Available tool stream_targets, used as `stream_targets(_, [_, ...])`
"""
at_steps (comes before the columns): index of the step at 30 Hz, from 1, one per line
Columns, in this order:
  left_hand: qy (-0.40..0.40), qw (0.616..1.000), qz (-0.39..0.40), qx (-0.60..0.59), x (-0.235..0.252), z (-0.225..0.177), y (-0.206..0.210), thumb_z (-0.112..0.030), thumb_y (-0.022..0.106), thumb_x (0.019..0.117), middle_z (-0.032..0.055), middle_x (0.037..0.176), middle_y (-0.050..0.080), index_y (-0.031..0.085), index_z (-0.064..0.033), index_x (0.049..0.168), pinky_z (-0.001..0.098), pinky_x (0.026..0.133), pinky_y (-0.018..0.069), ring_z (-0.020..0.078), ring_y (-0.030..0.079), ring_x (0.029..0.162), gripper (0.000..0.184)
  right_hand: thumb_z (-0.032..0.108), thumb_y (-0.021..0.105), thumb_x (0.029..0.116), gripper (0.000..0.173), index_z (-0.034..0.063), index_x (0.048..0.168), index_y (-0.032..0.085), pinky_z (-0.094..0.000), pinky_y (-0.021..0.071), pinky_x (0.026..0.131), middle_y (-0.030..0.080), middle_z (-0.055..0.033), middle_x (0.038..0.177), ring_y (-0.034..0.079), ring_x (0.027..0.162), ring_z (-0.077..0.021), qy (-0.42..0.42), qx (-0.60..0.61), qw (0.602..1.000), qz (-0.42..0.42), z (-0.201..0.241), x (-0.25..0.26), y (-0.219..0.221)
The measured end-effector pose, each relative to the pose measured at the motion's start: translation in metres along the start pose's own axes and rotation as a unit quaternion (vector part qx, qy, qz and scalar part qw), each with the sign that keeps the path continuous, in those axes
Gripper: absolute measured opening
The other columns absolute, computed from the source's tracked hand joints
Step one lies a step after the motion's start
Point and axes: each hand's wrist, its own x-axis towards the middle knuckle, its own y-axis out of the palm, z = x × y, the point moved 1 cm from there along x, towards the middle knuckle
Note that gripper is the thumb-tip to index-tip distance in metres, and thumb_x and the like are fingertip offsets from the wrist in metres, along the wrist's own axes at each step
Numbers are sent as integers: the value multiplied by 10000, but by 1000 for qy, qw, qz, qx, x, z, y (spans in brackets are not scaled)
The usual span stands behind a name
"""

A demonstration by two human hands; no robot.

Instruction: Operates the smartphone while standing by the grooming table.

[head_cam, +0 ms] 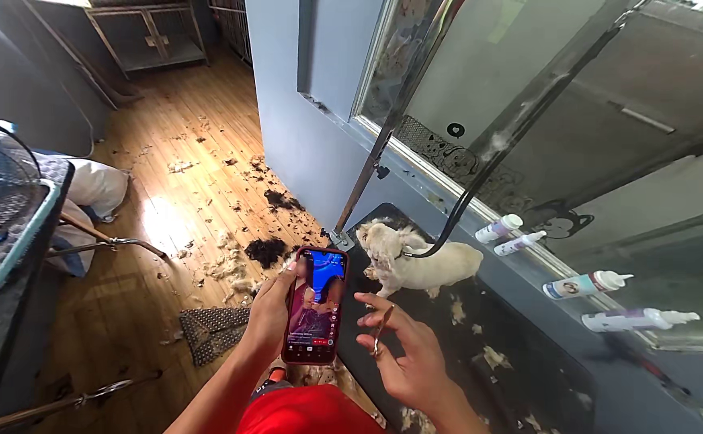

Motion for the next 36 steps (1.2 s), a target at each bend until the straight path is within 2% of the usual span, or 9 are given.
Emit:
stream_targets(4, [-4,1000,-13,-11,2,2,0,-412,312,1120,213,1064,719,686,-24,1201,451,852,614,284,726,949,544,260,642,1017,181,133,1144,654,-321,652,796,672,-65,1349,738,996,-158,-7,-14,1000,16,-1,-1,0])
stream_targets(9, [-13,999,-27,-17,4,-1,2,-412,328,1120,207,1021,723,697,-31,1167,430,808,623,269,731,903,532,230,633,1009,132,113,1070,635,-316,639,746,652,-86,1380,737,937,-155,-32,-36,998,39,-1,-1,1])
stream_targets(13, [-2,1000,-25,-11,7,0,3,-408,321,1118,161,871,689,696,-24,1009,372,722,606,215,685,770,547,224,623,1008,139,109,1084,646,-304,629,717,628,-85,1425,736,910,-147,-43,-64,996,54,-1,-2,4])
stream_targets(17, [-18,999,-35,-10,4,-1,6,-398,371,1112,190,1026,714,675,-17,1123,440,835,625,279,722,939,488,223,621,1006,132,112,1069,653,-309,626,697,622,-78,1438,737,901,-152,-46,-84,994,60,0,-1,5])
stream_targets(19, [-4,1000,-23,8,4,0,6,-410,374,1104,190,979,718,694,-19,1096,427,790,628,271,725,884,505,228,617,1004,137,114,1071,652,-306,622,681,622,-77,1439,738,883,-145,-44,-91,993,62,1,-1,5])
stream_targets(23, [18,997,14,76,6,6,5,-429,330,1101,139,791,652,676,-47,917,366,673,584,205,649,705,547,258,609,1003,180,112,1097,657,-296,599,641,625,-79,1437,729,843,-130,-46,-112,990,67,8,6,6])
stream_targets(26, [17,994,33,103,4,8,6,-414,336,1104,147,887,715,723,-52,1026,384,751,610,219,709,810,535,269,607,999,208,121,1129,673,-296,597,625,638,-62,1426,738,844,-127,-54,-151,985,69,18,15,10])
stream_targets(29, [16,993,22,115,3,13,8,-404,356,1099,113,854,699,730,-78,1012,352,695,589,193,683,766,503,260,596,996,206,125,1135,667,-291,586,606,641,-64,1419,737,844,-120,-50,-179,980,73,26,24,14])
stream_targets(36, [22,993,28,117,-3,14,9,-368,376,1103,121,890,711,728,-65,1044,366,775,605,201,700,822,468,247,590,969,214,107,1109,671,-289,570,579,662,-74,1385,725,783,-114,-48,-191,977,83,30,25,18])
